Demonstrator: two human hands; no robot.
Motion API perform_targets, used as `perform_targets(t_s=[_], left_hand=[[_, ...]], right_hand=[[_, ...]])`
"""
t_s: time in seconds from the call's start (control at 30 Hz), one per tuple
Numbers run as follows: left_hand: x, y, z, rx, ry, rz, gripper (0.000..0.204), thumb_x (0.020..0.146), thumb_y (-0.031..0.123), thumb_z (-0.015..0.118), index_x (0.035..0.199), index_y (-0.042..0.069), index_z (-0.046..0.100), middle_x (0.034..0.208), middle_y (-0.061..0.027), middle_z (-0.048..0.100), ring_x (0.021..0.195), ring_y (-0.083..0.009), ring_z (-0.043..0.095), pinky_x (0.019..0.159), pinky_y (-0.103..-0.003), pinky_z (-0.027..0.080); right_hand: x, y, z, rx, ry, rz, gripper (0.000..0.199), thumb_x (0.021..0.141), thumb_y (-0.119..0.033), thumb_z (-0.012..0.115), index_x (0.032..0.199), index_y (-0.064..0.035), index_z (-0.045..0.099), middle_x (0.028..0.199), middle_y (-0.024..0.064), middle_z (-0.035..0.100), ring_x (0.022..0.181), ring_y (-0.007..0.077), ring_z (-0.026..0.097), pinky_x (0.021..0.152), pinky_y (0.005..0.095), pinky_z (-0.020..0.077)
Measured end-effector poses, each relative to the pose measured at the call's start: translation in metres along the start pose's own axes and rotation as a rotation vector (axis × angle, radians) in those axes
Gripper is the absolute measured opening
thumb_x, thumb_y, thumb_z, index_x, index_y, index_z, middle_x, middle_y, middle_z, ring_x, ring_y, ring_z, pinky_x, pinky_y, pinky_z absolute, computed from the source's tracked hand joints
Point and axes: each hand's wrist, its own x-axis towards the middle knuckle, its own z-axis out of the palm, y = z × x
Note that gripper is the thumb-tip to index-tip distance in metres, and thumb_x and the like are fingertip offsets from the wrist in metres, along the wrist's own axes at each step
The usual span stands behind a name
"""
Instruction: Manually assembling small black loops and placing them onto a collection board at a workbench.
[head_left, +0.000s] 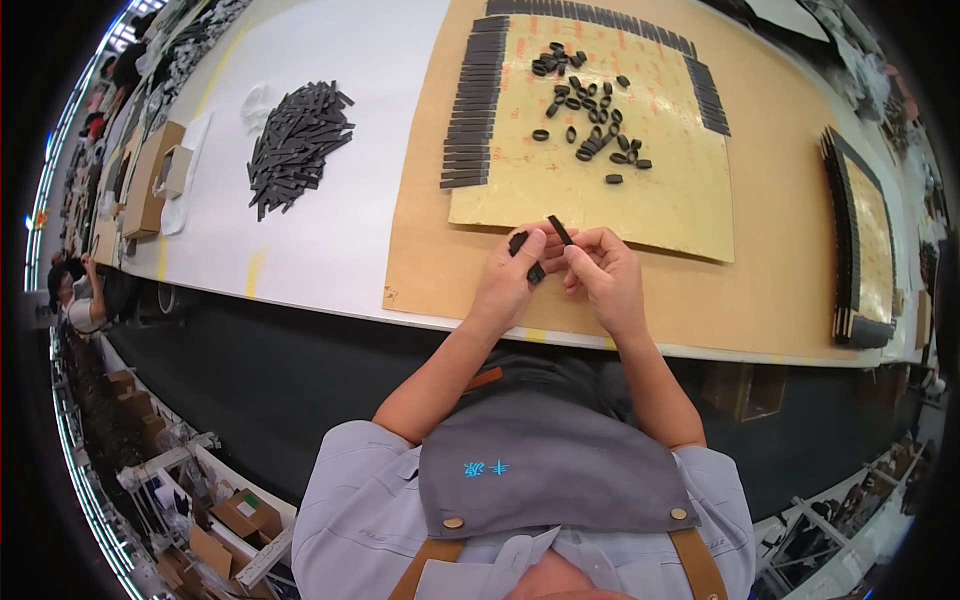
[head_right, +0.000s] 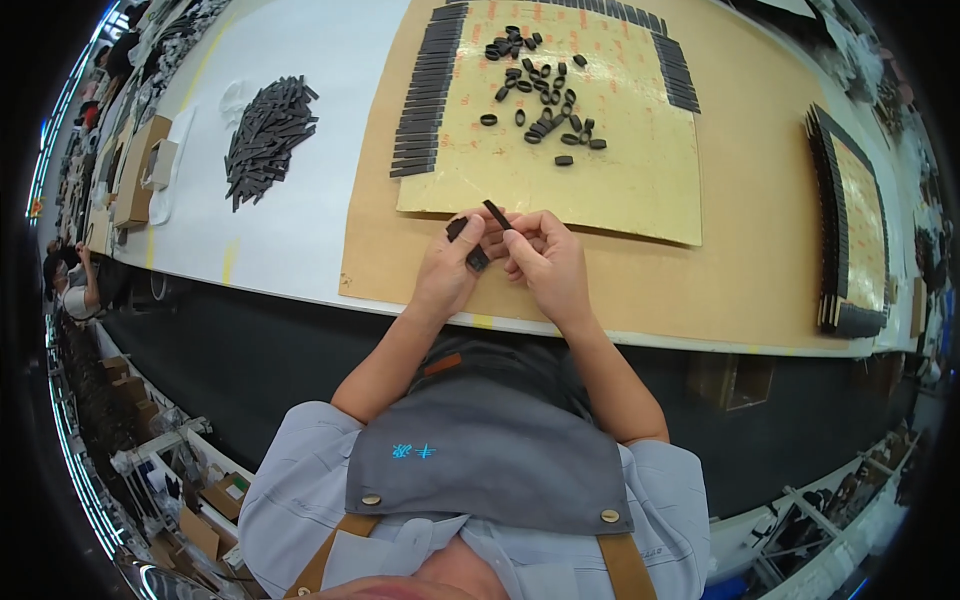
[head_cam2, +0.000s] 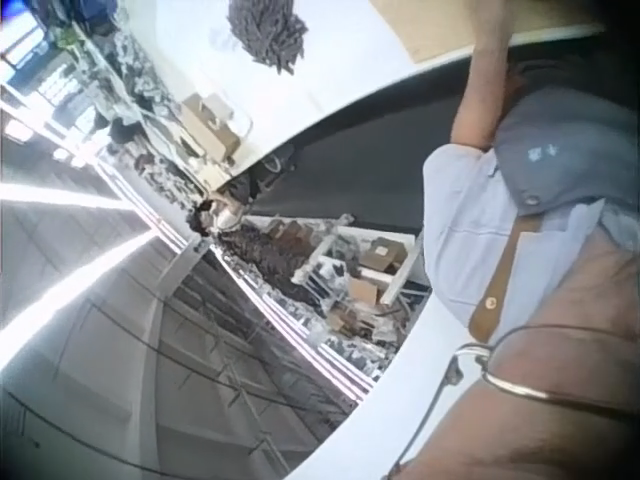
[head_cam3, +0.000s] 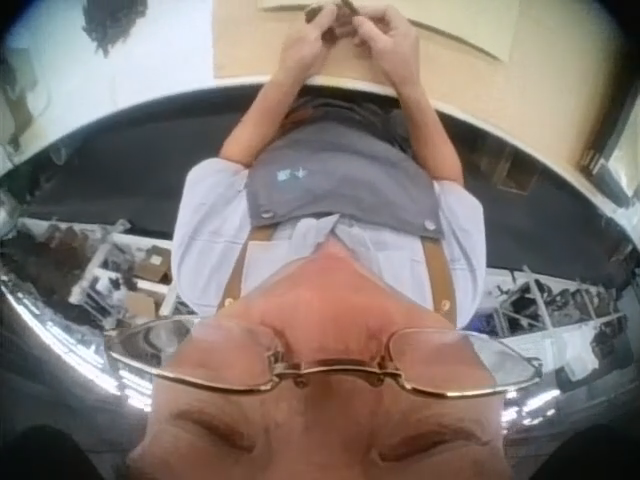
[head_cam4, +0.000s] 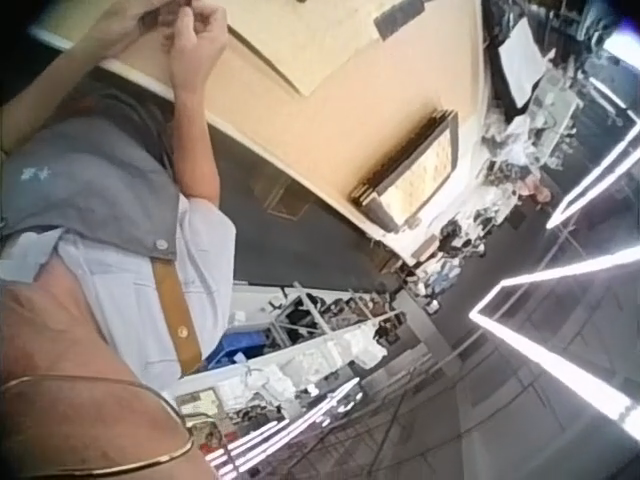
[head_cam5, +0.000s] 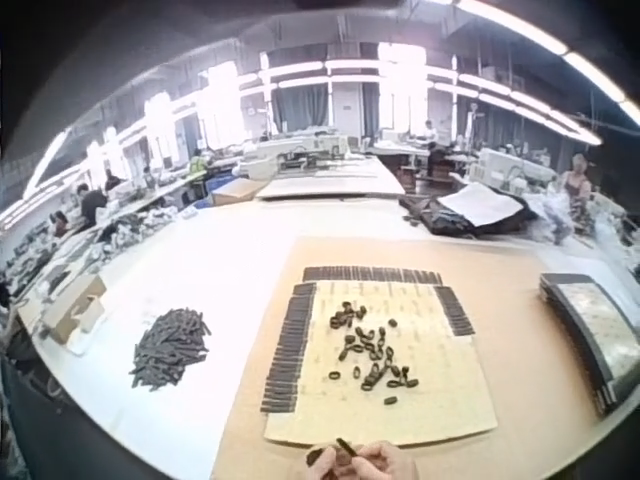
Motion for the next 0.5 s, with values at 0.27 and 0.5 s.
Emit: perform_targets(t_s=[0.27, 0.5], left_hand=[[-0.01, 0.01, 0.009, 0.271, -0.003, -0.088, 0.032, 0.099, 0.031, 0.045, 0.104, 0.001, 0.056, 0.064, 0.0036, 0.037, 0.054, -0.0052, 0.032, 0.049, -0.021, 0.029], [-0.013, -0.002, 0.009, 0.493, 0.095, -0.016, 0.026, 0.096, 0.028, 0.053, 0.096, 0.002, 0.056, 0.064, 0.0057, 0.041, 0.055, -0.0012, 0.035, 0.048, -0.019, 0.029]], right_hand=[[-0.008, 0.003, -0.009, 0.052, 0.051, 0.026, 0.009, 0.089, -0.008, 0.056, 0.09, 0.001, 0.055, 0.069, 0.0044, 0.06, 0.059, 0.0086, 0.058, 0.056, 0.022, 0.0495], [-0.012, 0.005, -0.012, -0.03, 0.041, 0.025, 0.011, 0.089, -0.008, 0.058, 0.091, 0.0028, 0.056, 0.073, 0.0062, 0.062, 0.064, 0.0093, 0.061, 0.059, 0.0227, 0.0511]])
